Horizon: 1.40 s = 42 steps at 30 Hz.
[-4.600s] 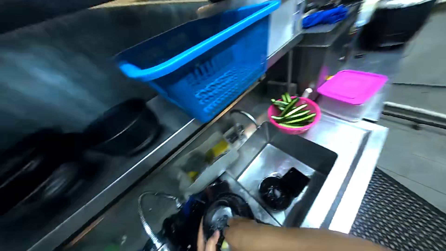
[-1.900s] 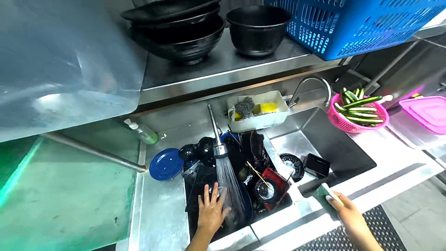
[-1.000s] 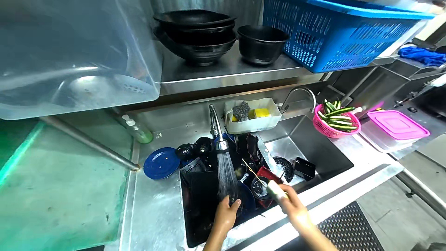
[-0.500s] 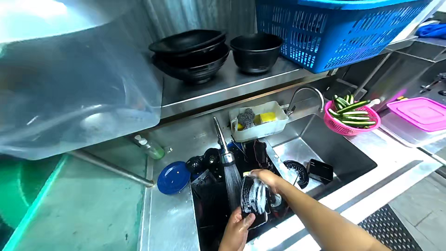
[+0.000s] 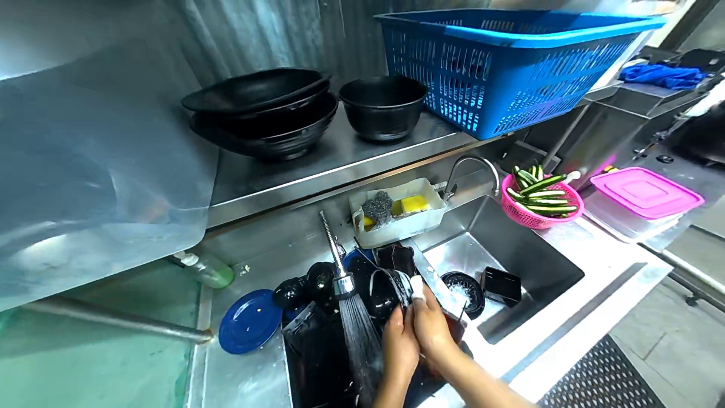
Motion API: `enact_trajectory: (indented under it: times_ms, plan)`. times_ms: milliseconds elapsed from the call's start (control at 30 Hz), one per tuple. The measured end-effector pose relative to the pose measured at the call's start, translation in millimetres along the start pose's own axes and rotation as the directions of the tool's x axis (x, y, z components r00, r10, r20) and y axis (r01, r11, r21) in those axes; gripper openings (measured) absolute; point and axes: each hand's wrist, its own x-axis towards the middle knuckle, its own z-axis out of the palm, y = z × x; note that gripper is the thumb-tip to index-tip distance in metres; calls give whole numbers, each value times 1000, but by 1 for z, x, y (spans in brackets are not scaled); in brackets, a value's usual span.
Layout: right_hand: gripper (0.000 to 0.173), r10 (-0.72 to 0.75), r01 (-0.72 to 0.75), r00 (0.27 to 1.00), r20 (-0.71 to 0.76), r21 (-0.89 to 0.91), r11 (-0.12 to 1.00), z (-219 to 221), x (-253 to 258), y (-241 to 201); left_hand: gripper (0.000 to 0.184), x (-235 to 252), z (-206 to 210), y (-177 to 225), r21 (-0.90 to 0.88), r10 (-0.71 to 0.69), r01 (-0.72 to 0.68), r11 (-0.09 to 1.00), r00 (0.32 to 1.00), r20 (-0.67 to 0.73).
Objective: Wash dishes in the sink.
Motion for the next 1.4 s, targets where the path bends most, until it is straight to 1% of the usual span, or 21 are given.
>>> enact_trajectory:
  times_ms: [67,200,300,367,433,533,567,633,700,800,867,967,1033,1100,1167,1200,1233,1267,1300,1333,1400]
  plan:
    - [44,-61,62,998,13,-77,995,-14,22,-4,24,-7,-8,8,-110,-4,13,994,997,77]
    - [42,218,-225,974,57,167,960,-25,42,5,25,-22,-25,8,-389,-55,100,916,991,125]
    - [39,320,-325,946,54,181,928,-24,28,15,25,-27,-26,-8,-404,-39,66,912,996,75]
    - [34,365,-372,928,80,122,920,-29,21,20,25,-31,-25,-20,-286,-2,19,958,998,58]
    - [32,401,-415,907,130,103,904,-36,15,19,28,-31,-27,-29,-74,34,-29,997,997,69]
    - [46,380,-398,909,169,92,913,-50,11,5,42,-22,-38,-23,200,25,-57,978,987,160]
    - [51,339,-354,925,174,61,933,-54,10,-1,44,-20,-39,-19,315,30,-100,944,975,219]
    - [64,280,-279,938,205,-31,960,-59,3,-4,40,-23,-32,-14,553,113,-289,781,937,330]
    - [80,253,-233,951,177,-124,964,-59,-2,-1,30,-29,-16,-22,672,339,-488,557,872,353]
    - [53,173,-167,985,21,-170,971,-59,0,12,27,-32,-9,-42,696,580,-634,336,722,378]
    - [49,116,-121,993,-37,-215,969,-63,2,21,35,-30,-22,-60,667,642,-668,329,677,361]
    - [55,48,-60,998,-41,-378,924,-72,6,22,39,-27,-49,-78,693,512,-581,427,787,345]
    - [53,27,-36,999,-25,-482,876,-73,6,21,42,-30,-50,-83,709,454,-478,518,856,246]
    - [50,5,-20,999,-32,-496,868,-73,6,18,48,-33,-38,-78,583,388,-300,755,921,-30]
    - [45,0,-20,999,-44,-463,886,-75,9,15,72,-30,-23,-63,149,58,-17,989,961,-272]
    - [41,3,-23,999,-47,-449,893,-78,10,14,80,-29,-17,-57,-156,-172,136,978,955,-241]
    - [36,4,-24,999,-44,-461,887,-81,11,13,80,-29,-13,-51,-442,-366,283,851,924,-114]
    - [32,-9,-14,999,-42,-520,854,-85,11,10,74,-29,-9,-46,-633,-476,388,670,879,35]
    - [31,-48,11,998,-43,-617,787,-87,9,5,69,-29,-4,-42,-726,-519,443,526,843,139]
    - [35,-126,55,991,-47,-712,700,-87,5,-2,73,-29,0,-41,-761,-520,464,453,831,197]
    - [41,-333,204,943,14,-814,544,-85,-6,-10,83,-30,8,-42,-779,-491,460,427,841,227]
